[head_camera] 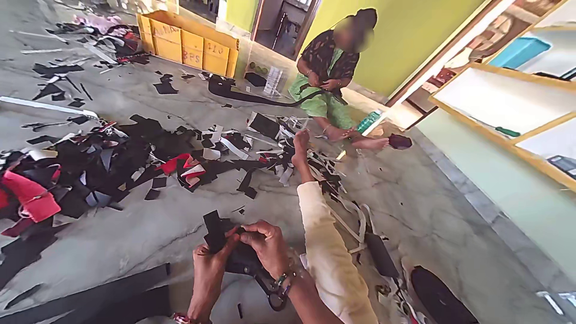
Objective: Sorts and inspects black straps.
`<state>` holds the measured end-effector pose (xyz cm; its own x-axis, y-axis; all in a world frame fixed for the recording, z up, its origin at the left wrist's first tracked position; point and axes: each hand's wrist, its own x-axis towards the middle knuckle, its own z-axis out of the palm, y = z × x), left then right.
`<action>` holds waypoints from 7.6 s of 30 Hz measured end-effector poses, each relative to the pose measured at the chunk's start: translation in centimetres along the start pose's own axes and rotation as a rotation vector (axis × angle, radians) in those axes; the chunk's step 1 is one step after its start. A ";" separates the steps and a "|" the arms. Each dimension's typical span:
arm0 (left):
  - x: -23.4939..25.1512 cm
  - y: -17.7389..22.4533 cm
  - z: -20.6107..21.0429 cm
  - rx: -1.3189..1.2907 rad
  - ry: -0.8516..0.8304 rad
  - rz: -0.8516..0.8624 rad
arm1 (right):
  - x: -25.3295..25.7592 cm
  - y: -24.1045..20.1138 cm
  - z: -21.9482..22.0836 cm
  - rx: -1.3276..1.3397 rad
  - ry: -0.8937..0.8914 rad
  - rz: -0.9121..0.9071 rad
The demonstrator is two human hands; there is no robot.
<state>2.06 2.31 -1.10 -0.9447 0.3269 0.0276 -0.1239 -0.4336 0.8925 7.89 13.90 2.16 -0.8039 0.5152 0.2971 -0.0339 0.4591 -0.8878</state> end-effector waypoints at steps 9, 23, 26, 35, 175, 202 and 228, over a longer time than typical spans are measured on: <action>0.7 -0.1 -0.9 0.161 0.092 0.139 | 0.1 -0.6 1.1 0.081 -0.157 0.193; 1.1 1.1 -2.2 -0.164 -0.008 -0.127 | 1.6 -0.8 0.2 0.251 -0.302 0.284; 1.2 1.0 -2.3 -0.183 -0.053 -0.144 | 1.7 -0.6 -0.1 0.303 -0.353 0.297; 1.6 2.6 -2.6 -0.279 -0.055 -0.387 | 1.4 0.1 0.3 0.093 -0.239 -0.031; 2.4 2.2 -1.7 -0.106 0.034 -0.433 | 2.9 -1.8 -0.5 0.234 -0.025 0.297; 1.9 1.2 -2.3 0.076 -0.131 -0.089 | 2.7 -2.5 0.7 0.248 -0.269 0.317; 1.8 0.9 -2.6 0.380 -0.180 -0.006 | 3.0 -2.5 0.5 0.298 -0.206 0.215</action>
<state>-0.56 0.31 -1.41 -0.8717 0.4850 0.0702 0.0235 -0.1017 0.9945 5.27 13.88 5.10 -0.9124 0.4069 0.0441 0.0018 0.1118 -0.9937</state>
